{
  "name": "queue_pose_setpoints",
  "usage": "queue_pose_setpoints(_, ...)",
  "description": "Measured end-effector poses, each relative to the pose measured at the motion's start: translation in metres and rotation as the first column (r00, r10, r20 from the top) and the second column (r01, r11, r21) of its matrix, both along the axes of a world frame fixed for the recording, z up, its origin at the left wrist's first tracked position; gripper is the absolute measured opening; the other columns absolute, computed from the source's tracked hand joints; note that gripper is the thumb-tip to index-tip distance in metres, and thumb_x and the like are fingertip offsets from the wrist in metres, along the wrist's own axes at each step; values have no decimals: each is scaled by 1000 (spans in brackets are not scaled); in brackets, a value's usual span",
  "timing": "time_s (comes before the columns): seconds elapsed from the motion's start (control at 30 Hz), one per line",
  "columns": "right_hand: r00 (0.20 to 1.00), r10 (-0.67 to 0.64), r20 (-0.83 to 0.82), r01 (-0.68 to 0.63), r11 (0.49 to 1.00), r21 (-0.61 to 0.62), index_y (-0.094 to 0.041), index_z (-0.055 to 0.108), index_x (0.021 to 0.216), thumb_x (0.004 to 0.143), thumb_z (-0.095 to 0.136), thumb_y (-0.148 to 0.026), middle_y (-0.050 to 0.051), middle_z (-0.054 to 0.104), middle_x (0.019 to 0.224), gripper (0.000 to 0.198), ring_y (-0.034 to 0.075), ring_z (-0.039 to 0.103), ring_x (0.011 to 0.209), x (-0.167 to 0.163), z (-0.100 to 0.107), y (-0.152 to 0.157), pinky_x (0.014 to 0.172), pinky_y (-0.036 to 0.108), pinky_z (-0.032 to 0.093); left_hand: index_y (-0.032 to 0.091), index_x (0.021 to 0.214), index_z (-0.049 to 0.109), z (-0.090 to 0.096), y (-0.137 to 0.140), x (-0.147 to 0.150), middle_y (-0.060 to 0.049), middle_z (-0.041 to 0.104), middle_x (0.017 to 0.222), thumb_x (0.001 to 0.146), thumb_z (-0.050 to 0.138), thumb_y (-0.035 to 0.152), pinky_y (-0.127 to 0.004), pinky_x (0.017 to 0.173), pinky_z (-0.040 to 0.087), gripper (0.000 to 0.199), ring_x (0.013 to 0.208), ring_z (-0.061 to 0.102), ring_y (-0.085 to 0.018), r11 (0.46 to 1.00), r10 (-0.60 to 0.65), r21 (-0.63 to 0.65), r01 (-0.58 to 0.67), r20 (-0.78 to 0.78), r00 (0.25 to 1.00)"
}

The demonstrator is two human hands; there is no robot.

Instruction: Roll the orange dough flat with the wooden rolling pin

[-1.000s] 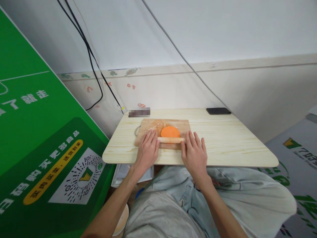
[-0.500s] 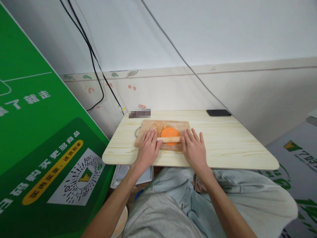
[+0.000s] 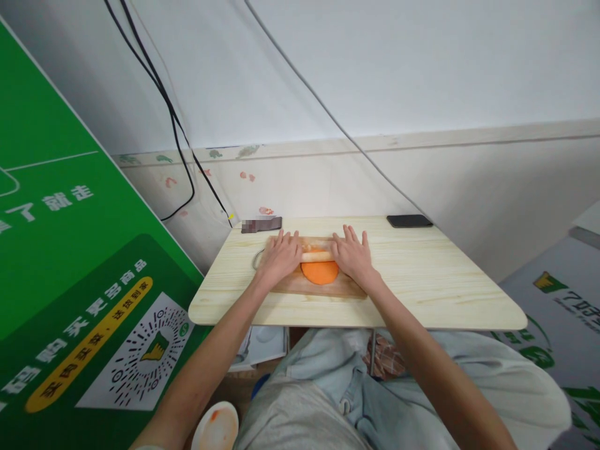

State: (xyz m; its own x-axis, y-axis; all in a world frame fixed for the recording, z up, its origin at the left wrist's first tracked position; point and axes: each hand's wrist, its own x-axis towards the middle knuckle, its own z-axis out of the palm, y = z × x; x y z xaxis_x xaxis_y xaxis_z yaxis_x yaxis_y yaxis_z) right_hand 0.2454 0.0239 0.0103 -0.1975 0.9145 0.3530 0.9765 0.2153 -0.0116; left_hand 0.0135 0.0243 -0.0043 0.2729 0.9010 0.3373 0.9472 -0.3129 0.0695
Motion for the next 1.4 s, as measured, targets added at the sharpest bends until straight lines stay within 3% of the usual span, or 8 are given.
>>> queue_pose_setpoints(0.27,997,15,69,-17,1000,23,-11,63,152,106,39,-33,23,41,172,56,36,23,166,5,1,11,131,66,15,14,159,51,15,36,9,-18,62,156,103,40,21,-60,126,39,58,153,48,-37,990,-49,-130,44,-31,998)
queue_pose_setpoints(0.4,1000,4,30,-2,997,-80,-15,61,155,107,38,-37,22,39,174,57,37,22,167,5,7,14,130,69,17,11,157,53,10,49,5,-19,66,149,104,40,22,-49,124,42,56,144,57,-31,993,-41,-115,41,-1,999)
queue_pose_setpoints(0.57,1000,-10,4,10,994,-107,-16,58,158,107,38,-39,22,40,173,59,38,23,166,2,12,11,128,71,20,6,155,53,-3,58,1,-20,66,149,108,32,24,-43,123,41,55,143,57,-28,989,-81,-121,81,6,997)
queue_pose_setpoints(0.83,1000,-8,6,9,998,-59,-15,59,157,108,33,-35,20,48,169,59,37,34,162,-1,8,-7,128,67,23,11,159,51,-17,44,0,-20,61,156,111,28,34,-53,128,36,58,153,48,-31,994,-68,-77,73,57,996)
queue_pose_setpoints(1.1,1000,11,-11,-12,999,-29,-3,60,150,109,30,-29,24,55,162,57,34,46,155,-3,7,-26,125,48,35,14,166,43,-20,24,1,-18,59,158,111,35,32,-55,131,33,58,162,37,-33,998,-39,-38,41,36,999)
queue_pose_setpoints(1.4,998,23,-64,-20,999,38,-6,66,139,112,30,-30,22,63,153,51,32,51,148,-4,3,-46,120,42,39,17,163,46,-23,2,0,-16,62,155,108,37,31,-59,131,34,57,159,43,-33,998,-51,33,49,66,997)
